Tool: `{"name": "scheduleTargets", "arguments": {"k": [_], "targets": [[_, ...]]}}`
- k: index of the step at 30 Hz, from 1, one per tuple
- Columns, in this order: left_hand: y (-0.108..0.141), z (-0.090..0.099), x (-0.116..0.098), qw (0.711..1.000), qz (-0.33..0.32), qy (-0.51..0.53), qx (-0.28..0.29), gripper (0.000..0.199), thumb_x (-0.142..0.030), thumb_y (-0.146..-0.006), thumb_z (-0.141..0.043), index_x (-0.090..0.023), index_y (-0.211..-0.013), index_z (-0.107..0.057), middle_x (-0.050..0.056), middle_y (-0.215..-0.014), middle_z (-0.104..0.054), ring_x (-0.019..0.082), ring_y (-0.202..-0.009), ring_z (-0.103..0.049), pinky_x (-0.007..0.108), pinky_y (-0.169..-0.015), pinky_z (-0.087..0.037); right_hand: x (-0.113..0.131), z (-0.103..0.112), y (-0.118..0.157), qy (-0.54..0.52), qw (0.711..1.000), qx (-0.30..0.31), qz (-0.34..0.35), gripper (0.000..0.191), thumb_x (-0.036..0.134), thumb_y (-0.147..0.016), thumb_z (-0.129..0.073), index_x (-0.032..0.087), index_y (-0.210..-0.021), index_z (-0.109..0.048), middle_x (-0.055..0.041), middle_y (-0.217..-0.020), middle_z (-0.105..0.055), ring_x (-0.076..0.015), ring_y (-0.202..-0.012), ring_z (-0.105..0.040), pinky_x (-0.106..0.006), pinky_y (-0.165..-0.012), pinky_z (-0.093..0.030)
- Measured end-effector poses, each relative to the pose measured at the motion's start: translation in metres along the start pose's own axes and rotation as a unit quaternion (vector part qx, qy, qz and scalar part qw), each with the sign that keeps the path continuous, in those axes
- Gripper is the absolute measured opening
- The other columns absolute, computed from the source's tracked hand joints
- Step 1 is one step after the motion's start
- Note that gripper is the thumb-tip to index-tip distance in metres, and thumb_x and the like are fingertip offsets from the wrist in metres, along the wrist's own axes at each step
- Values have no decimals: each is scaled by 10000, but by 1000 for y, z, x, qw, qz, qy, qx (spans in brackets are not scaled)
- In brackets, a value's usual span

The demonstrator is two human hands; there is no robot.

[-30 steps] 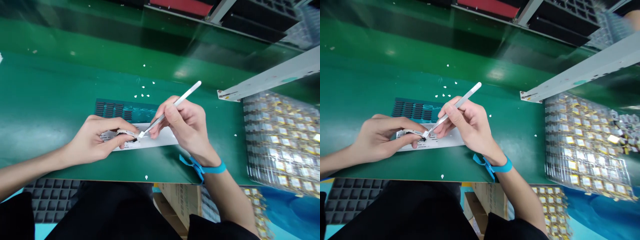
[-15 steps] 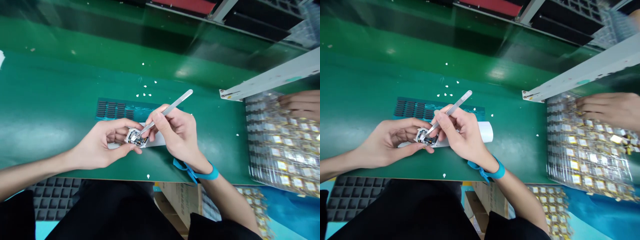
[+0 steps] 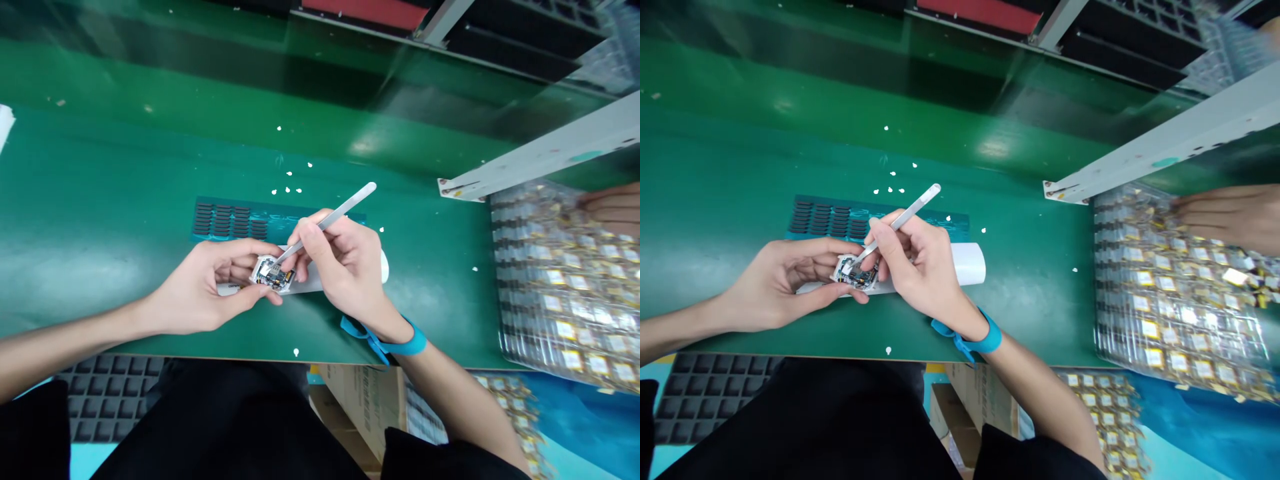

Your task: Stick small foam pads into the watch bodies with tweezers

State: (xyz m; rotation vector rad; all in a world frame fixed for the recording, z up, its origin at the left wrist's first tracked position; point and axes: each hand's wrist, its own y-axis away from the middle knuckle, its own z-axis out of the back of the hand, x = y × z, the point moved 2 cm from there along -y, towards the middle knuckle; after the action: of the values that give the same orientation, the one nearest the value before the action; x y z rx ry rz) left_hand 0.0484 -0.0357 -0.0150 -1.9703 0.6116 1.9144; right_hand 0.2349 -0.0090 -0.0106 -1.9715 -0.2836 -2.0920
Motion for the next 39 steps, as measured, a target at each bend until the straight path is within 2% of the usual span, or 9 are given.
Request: {"name": "scheduleTargets", "arguments": {"k": [5,11,18,24,29,33,36,39], "targets": [[-1,0,0,1000,-1,-4,0,284,-106,-906,-687,-127,-1189,-691,80,-994,-813,196,-829,-826,240,-811,-682,0,-1,0,15,1000,-6,-7,476,692,-953,-631,230,-839,-621,23,-660,-709,-99,-476,-614,-235,-475,-514],[-1,-1,-1,1000,-1,-9,-2,290,-91,-896,-676,-120,-1185,-699,79,-991,-813,188,-817,-825,222,-793,-679,-1,-2,-1,-8,1000,-5,1,437,635,-970,-654,216,-847,-636,22,-658,-710,-92,-479,-619,-222,-478,-519],[-1,-1,-3,1000,-12,-12,-3,265,-77,-931,-630,-122,-1176,-719,61,-953,-813,179,-782,-820,221,-766,-684,-2,-2,0,2,1000,-3,-14,471,682,-946,-653,223,-845,-631,23,-648,-712,-99,-469,-619,-229,-464,-513],[1,-2,-1,999,-30,-22,-37,204,-94,-943,-614,-134,-1098,-742,31,-945,-798,135,-727,-807,160,-736,-665,-2,-3,3,12,1000,-14,-10,427,635,-976,-643,228,-849,-637,26,-643,-707,-97,-451,-601,-236,-455,-506],[1,-4,0,996,-29,-42,-68,149,-111,-945,-618,-129,-1022,-744,11,-833,-769,115,-620,-773,141,-646,-646,-2,-6,7,17,999,-13,31,304,477,-1051,-592,232,-880,-648,35,-640,-699,-92,-454,-594,-233,-463,-506],[1,-4,0,996,-24,-44,-72,122,-133,-948,-630,-127,-1000,-741,20,-826,-771,128,-611,-771,160,-624,-646,-5,-6,10,48,997,-19,51,275,432,-1067,-570,237,-891,-654,31,-658,-716,-106,-477,-630,-251,-476,-531],[2,-3,0,995,-27,-52,-74,139,-125,-940,-627,-126,-1028,-734,16,-792,-775,136,-615,-776,162,-619,-642,-7,-3,16,71,988,-52,130,282,401,-1093,-530,256,-903,-679,25,-708,-728,-109,-519,-674,-262,-508,-557],[3,-1,1,995,-23,-56,-75,142,-124,-923,-633,-127,-1032,-725,15,-771,-779,149,-626,-785,171,-629,-642,-9,3,21,61,970,-116,206,246,415,-1102,-516,308,-994,-710,25,-691,-689,-135,-575,-713,-279,-499,-566]]}}
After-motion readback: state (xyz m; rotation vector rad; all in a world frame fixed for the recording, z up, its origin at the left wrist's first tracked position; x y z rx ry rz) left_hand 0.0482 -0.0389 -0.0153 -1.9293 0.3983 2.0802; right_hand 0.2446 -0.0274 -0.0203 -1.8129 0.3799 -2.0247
